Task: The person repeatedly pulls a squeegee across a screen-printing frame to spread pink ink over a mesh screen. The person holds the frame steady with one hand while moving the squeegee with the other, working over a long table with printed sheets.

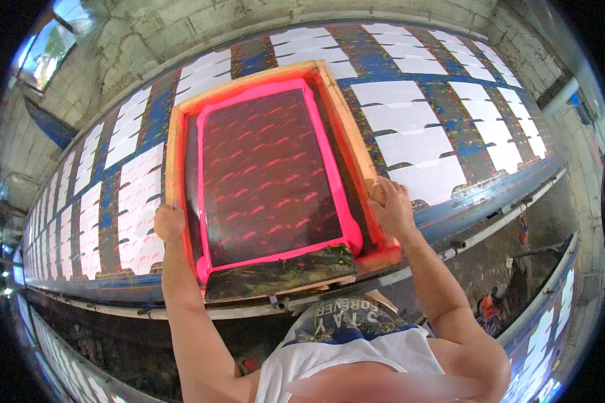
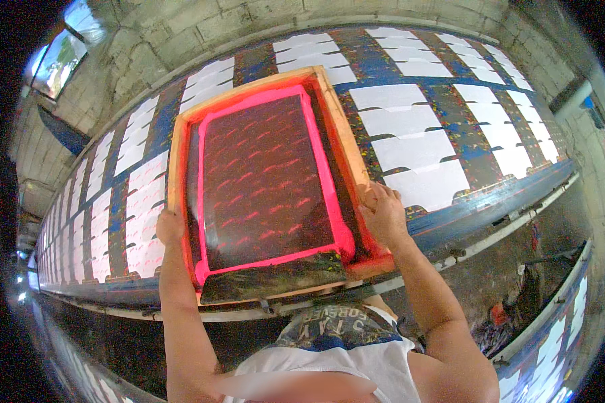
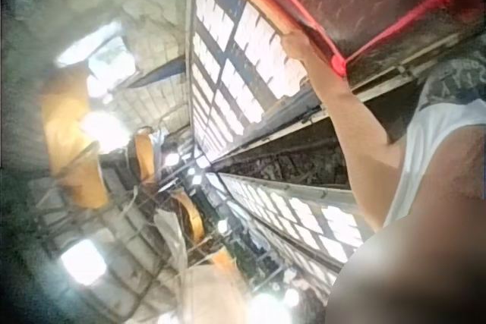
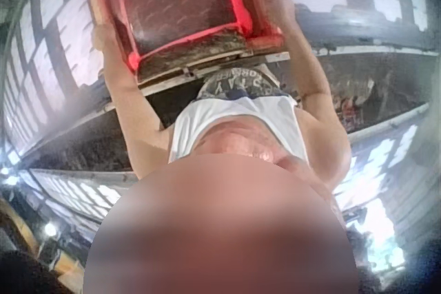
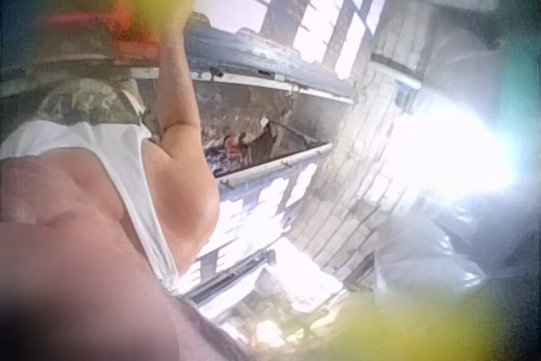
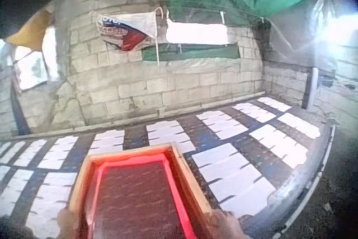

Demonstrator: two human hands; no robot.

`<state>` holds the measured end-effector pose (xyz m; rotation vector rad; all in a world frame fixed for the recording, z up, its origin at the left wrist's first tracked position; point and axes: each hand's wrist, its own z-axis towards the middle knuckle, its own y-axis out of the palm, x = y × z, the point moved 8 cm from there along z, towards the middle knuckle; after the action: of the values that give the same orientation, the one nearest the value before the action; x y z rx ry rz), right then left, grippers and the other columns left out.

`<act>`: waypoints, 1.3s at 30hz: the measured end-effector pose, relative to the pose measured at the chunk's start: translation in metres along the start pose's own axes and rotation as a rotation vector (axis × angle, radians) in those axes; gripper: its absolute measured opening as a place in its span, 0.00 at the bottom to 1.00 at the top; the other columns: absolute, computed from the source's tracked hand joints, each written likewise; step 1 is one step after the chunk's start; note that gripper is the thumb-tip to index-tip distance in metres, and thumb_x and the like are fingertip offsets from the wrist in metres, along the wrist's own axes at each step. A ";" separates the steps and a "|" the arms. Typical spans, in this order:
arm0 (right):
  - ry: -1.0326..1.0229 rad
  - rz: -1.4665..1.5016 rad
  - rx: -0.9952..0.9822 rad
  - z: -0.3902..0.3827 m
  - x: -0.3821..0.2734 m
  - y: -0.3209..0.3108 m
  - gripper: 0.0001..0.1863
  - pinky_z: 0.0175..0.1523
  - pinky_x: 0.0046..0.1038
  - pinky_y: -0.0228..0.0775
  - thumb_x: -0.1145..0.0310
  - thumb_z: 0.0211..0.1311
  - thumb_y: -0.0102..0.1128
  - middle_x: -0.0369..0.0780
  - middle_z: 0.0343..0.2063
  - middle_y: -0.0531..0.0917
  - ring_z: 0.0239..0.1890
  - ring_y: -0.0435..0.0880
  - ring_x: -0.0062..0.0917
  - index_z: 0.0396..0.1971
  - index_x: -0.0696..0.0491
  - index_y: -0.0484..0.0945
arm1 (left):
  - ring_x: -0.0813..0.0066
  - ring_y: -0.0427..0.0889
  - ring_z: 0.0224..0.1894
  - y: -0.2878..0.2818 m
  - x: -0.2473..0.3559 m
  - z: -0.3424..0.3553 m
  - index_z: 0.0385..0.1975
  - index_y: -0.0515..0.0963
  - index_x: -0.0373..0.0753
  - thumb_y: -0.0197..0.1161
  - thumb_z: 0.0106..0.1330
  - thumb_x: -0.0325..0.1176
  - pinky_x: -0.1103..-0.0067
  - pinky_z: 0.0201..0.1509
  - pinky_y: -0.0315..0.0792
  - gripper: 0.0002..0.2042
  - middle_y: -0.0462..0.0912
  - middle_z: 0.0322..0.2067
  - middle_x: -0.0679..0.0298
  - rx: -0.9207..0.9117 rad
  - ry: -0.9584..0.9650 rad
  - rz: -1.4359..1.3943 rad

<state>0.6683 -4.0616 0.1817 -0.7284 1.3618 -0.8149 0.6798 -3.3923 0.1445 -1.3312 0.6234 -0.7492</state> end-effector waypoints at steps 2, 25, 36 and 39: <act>0.085 0.071 -0.065 0.011 0.006 0.011 0.41 0.74 0.49 0.75 0.68 0.60 0.81 0.56 0.64 0.85 0.68 0.82 0.57 0.75 0.55 0.76 | 0.37 0.92 0.52 -0.001 -0.002 0.002 0.50 0.86 0.29 0.61 0.80 0.63 0.49 0.57 0.84 0.33 0.91 0.49 0.39 -0.002 0.000 -0.053; -0.010 -0.044 0.053 0.058 -0.024 -0.054 0.27 0.62 0.48 0.83 0.68 0.65 0.69 0.49 0.49 0.89 0.55 0.88 0.51 0.65 0.46 0.86 | 0.71 0.85 0.29 0.020 -0.013 0.029 0.37 0.91 0.28 0.84 0.62 0.36 0.65 0.38 0.79 0.15 0.90 0.26 0.59 -0.056 0.140 -0.772; 0.027 -0.014 0.194 0.094 0.136 -0.151 0.27 0.60 0.46 0.83 0.74 0.63 0.67 0.49 0.48 0.89 0.53 0.90 0.48 0.63 0.46 0.88 | 0.74 0.71 0.23 -0.032 0.173 -0.059 0.18 0.76 0.35 0.86 0.61 0.37 0.64 0.32 0.69 0.22 0.77 0.17 0.65 0.049 0.111 -0.835; 0.088 0.047 0.201 0.103 0.202 -0.174 0.27 0.59 0.45 0.83 0.75 0.63 0.67 0.48 0.47 0.89 0.52 0.90 0.47 0.63 0.47 0.88 | 0.72 0.74 0.23 -0.047 0.231 -0.098 0.20 0.79 0.35 0.86 0.61 0.37 0.63 0.33 0.71 0.20 0.80 0.18 0.62 0.065 0.104 -0.637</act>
<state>0.7631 -4.3270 0.2272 -0.5074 1.3470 -0.9403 0.7425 -3.6376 0.1815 -1.4471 0.2416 -1.3471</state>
